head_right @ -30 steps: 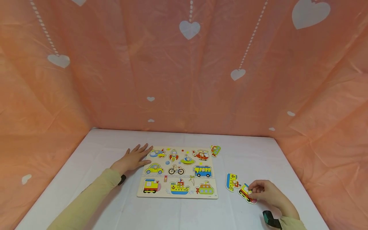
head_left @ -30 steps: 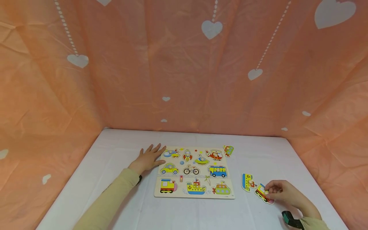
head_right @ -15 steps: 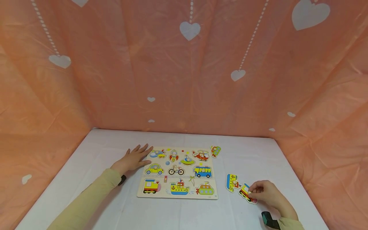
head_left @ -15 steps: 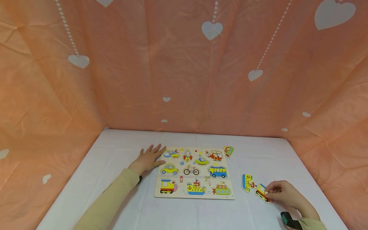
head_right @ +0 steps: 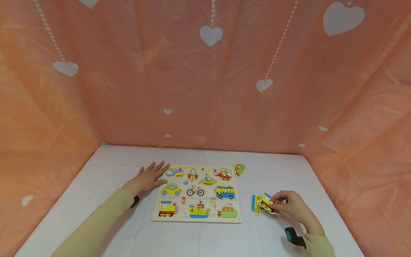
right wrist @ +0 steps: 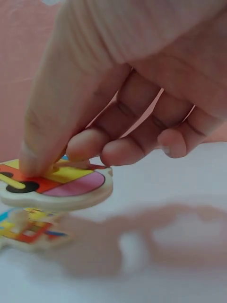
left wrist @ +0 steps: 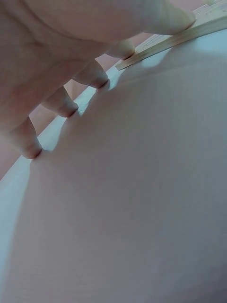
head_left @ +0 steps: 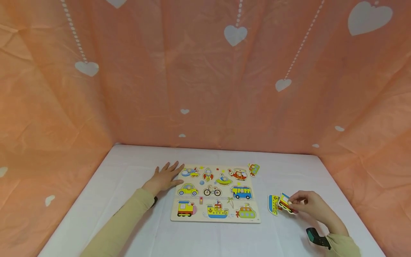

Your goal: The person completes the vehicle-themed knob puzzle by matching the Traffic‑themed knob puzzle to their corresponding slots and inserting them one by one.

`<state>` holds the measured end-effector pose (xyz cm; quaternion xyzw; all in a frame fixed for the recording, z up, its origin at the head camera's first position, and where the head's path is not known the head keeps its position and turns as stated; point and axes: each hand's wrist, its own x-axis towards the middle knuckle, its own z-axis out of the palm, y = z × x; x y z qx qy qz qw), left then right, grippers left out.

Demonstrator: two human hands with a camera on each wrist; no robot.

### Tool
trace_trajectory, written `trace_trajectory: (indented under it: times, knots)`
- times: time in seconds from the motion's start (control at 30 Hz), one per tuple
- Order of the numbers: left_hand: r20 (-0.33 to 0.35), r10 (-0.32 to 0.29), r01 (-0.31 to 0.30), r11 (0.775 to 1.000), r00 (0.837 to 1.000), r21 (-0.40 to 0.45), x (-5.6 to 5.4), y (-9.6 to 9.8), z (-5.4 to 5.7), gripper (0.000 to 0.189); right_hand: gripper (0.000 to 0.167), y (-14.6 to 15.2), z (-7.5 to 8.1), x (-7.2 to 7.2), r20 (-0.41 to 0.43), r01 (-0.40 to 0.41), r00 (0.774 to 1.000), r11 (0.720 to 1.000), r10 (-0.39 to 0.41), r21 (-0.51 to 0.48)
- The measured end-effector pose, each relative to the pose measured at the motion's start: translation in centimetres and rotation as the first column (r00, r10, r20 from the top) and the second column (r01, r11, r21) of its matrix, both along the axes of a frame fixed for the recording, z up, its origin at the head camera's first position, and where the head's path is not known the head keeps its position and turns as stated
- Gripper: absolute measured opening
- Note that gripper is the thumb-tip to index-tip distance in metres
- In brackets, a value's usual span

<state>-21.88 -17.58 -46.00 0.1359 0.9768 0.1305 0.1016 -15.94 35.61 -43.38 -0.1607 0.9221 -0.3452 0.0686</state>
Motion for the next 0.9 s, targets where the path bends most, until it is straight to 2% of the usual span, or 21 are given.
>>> trace_trajectory:
  times: [0.17, 0.4, 0.6, 0.73, 0.9]
  knots:
    - [0.003, -0.007, 0.007, 1.000, 1.000, -0.004, 0.1, 0.0, -0.2, 0.074, 0.009, -1.9, 0.5, -1.0, -0.066, -0.037, 0.997, 0.999, 0.035, -0.023]
    - [0.005, -0.006, 0.006, 1.000, 1.000, -0.002, -0.1, -0.2, -0.1, 0.075, 0.009, -5.0, 0.8, -2.6, -0.101, -0.104, 0.990, 0.994, 0.102, -0.013]
    - [0.013, -0.010, 0.010, 1.000, 1.000, -0.022, -0.3, -0.1, -0.2, 0.074, 0.009, -7.6, 0.6, -3.4, -0.086, -0.166, 0.983, 0.985, 0.162, -0.042]
    - [0.023, -0.014, 0.014, 1.000, 1.000, -0.022, -0.3, -0.1, -0.2, 0.075, 0.011, -9.2, 0.3, -3.7, -0.050, -0.185, 0.982, 0.981, 0.182, -0.059]
    - [0.013, -0.011, 0.011, 1.000, 1.000, -0.021, -0.4, -0.2, -0.4, 0.075, 0.012, -11.2, 0.1, -4.1, -0.047, -0.203, 0.979, 0.975, 0.200, -0.093]
